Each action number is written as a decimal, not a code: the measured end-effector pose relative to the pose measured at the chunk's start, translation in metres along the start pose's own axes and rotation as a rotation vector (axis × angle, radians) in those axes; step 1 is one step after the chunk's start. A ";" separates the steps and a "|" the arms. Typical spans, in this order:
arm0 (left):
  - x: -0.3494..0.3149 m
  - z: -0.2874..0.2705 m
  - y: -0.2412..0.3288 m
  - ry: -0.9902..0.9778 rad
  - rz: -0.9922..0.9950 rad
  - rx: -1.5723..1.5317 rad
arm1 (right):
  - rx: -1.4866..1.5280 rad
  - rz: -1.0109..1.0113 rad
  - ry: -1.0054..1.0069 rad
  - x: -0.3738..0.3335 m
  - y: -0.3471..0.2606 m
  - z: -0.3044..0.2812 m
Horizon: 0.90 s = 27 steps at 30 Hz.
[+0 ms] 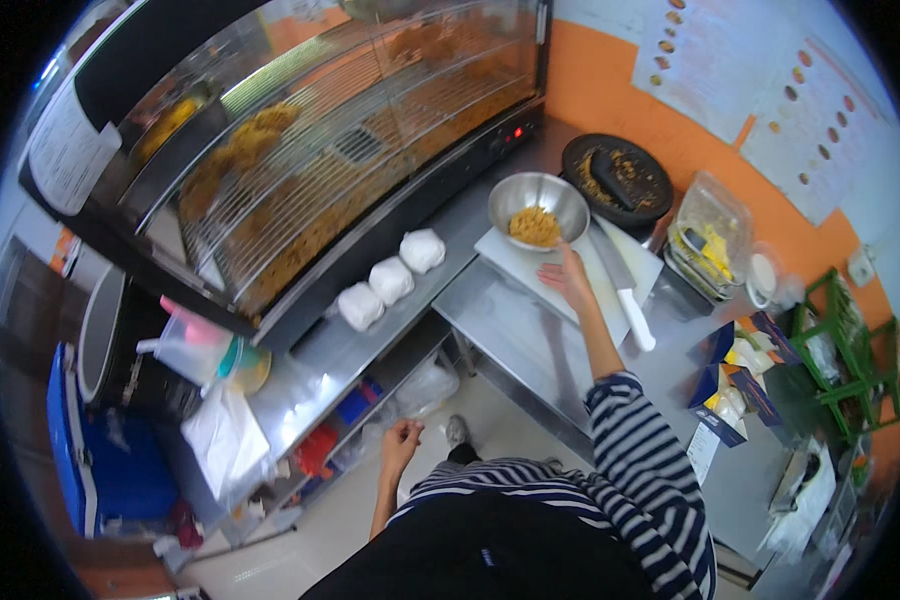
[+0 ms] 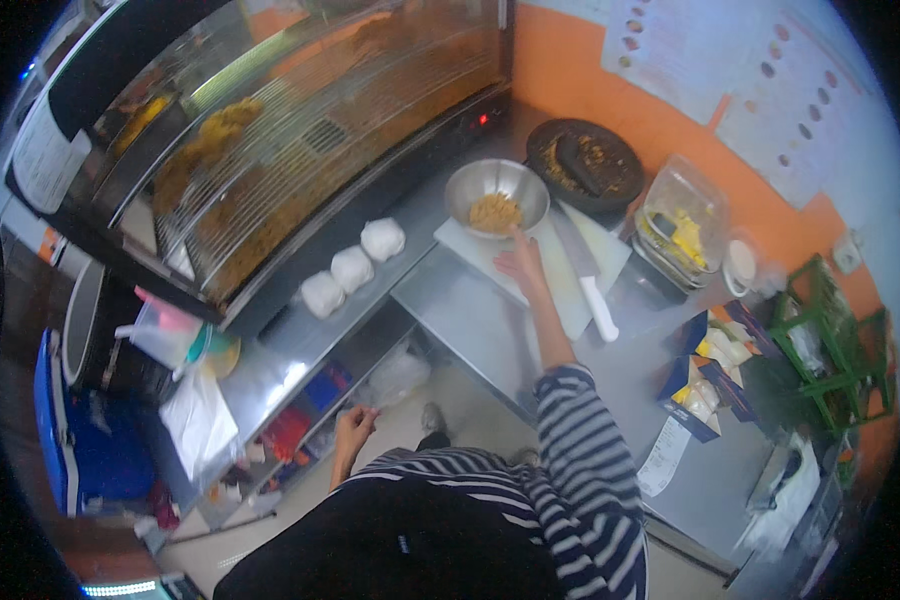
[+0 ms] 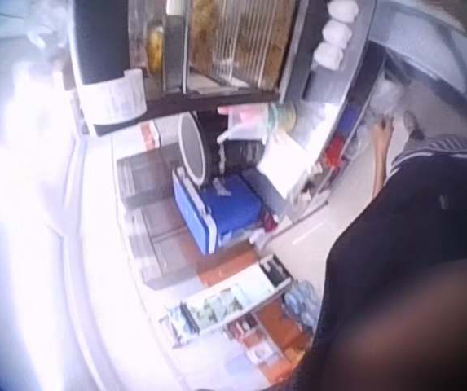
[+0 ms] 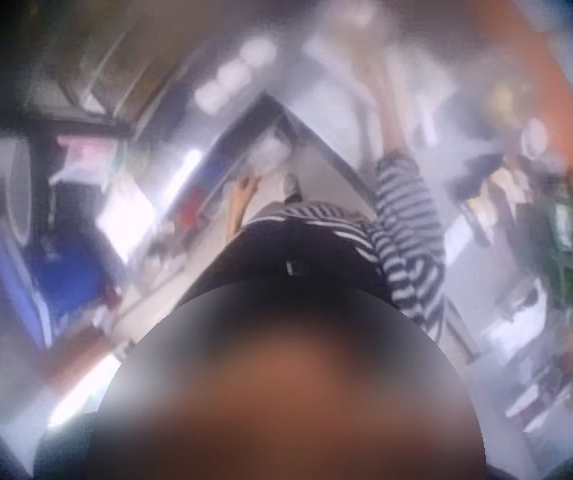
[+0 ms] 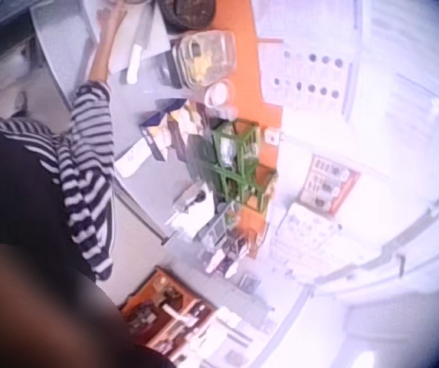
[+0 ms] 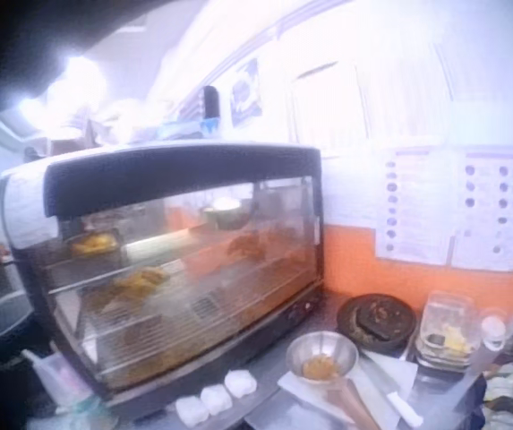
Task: The person scoops scrambled eggs into a compartmentalized food box, then retrieves fried chicken from a warmer, cuts it on a cutting board, and places the pieces into the box. The box is closed, placed into a plastic bag, and sealed for delivery.
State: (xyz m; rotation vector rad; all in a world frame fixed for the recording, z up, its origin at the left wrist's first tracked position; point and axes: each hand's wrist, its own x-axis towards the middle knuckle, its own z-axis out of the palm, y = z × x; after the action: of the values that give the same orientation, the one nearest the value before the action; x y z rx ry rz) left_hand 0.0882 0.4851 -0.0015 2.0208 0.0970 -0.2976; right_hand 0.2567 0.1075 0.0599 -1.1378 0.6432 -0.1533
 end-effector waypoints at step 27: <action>0.071 -0.074 0.030 0.515 -0.061 0.093 | 0.373 -0.062 0.712 0.234 -0.141 -0.167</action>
State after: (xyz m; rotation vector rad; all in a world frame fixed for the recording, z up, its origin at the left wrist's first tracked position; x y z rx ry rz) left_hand 0.1746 0.5331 0.0381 2.1469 0.4730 0.1905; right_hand 0.3833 -0.1859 0.0469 -0.7232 1.1506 -0.7236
